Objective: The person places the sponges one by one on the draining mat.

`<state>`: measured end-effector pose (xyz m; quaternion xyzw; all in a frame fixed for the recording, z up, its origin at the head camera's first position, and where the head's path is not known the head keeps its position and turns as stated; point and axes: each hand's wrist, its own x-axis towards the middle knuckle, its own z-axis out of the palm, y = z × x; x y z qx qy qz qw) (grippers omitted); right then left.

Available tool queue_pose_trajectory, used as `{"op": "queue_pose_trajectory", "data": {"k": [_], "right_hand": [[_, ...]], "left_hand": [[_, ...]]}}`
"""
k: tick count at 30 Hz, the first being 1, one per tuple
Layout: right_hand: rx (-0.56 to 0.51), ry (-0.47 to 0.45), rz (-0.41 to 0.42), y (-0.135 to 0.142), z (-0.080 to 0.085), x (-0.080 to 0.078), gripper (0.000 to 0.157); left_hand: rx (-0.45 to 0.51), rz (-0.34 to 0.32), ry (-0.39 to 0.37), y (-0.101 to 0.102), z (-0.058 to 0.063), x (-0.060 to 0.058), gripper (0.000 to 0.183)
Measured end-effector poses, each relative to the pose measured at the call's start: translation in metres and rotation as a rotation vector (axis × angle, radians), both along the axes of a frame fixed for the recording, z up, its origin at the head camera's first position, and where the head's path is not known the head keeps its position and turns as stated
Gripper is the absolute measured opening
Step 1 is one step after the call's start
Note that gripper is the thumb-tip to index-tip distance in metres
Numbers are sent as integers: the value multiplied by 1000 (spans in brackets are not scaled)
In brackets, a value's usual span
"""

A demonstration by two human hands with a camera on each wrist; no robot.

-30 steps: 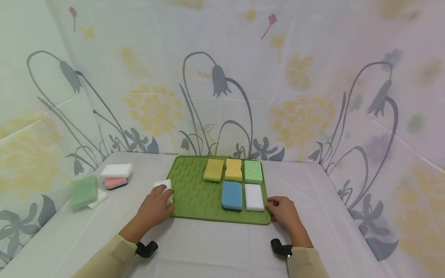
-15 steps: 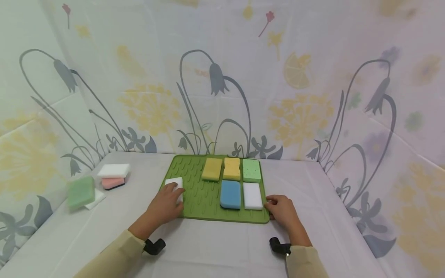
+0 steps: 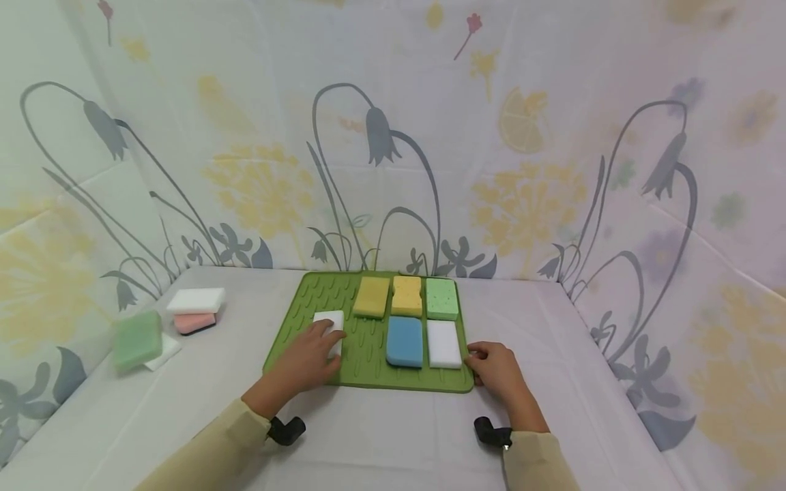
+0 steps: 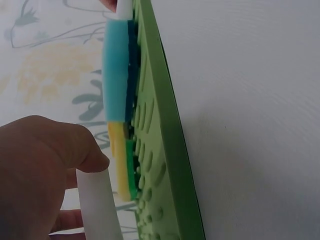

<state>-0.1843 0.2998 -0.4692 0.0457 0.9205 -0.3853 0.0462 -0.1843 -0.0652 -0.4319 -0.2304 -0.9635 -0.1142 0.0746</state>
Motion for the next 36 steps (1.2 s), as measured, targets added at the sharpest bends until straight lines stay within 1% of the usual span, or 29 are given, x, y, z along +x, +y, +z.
{"op": "queue_pose_trajectory", "data": {"k": [3,9,12,19,26,31,36], "right_hand": [[0,2,1,0,0,0,41],[-9,9,3,1,0,-1,40],[-10,14,3,1,1,-1,40],[-20,21,14,0,3,-1,41],[-16,6,13,0,2,-1,41],[-15,-2,6,0,2,-1,41],[-24,-9,3,0,3,1,41]], "left_hand": [[-20,-20,-6,5,1,-1,40],[-19,-65,-24,16,3,-2,40],[-37,-74,-27,21,1,-3,41],[-39,-102,-31,30,-2,-5,40],[-38,-118,-50,37,-3,-4,40],[-52,-141,-37,42,-3,-4,37],[-59,-158,-44,48,-1,-2,37]]}}
